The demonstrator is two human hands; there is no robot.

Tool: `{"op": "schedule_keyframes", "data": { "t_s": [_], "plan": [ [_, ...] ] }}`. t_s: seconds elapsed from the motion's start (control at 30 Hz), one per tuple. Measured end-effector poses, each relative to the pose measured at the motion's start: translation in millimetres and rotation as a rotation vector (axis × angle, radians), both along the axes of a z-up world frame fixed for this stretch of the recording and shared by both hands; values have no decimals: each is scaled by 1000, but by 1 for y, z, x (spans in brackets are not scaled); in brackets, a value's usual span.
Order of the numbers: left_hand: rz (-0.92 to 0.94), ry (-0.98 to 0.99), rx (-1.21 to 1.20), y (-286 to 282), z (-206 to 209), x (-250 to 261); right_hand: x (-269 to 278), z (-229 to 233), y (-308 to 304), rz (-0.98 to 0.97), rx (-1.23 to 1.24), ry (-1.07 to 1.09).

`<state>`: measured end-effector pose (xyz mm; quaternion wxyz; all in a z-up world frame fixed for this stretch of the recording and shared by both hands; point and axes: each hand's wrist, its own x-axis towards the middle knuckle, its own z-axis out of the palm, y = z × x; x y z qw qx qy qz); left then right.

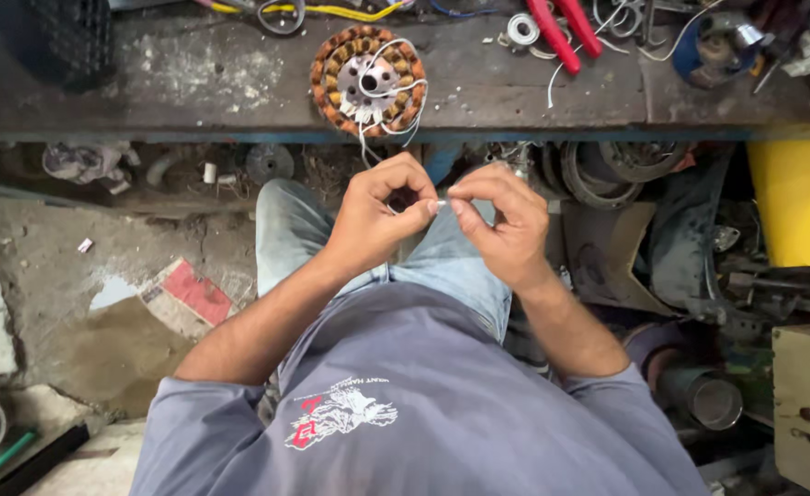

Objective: The person winds white insulated wire around the slots of a motor stator by hand, repeatedly looping and pulling the wire through the slots. The person occasionally adjusts the wire tension and repositions the stator on the workbench.

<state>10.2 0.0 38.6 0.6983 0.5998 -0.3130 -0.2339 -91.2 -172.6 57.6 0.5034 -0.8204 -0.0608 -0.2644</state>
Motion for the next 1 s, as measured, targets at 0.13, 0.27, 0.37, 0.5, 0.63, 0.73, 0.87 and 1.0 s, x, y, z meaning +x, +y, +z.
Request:
{"op": "schedule_keyframes", "data": {
  "t_s": [0.13,0.27,0.37,0.5,0.63,0.73,0.87,1.0],
  "plan": [
    [52,-150,11,7,5,-4,6,9,-1,84,-135,-32],
    [92,-162,62,12,9,-7,6,11,7,51,-286,-60],
    [99,-174,73,14,11,-6,8,10,12,5,-343,-105],
    [86,-135,100,15,10,-9,8,6,13,6,-401,-148],
    [115,-174,50,16,9,-12,9,2,20,-30,-379,-173],
    [124,-100,73,20,5,-14,9,-3,27,-44,-333,-168],
    [145,-149,69,22,1,-15,10,-5,27,-21,-367,-194],
    [141,-230,67,25,-4,-21,4,-11,28,29,-390,-140]
  ]
}}
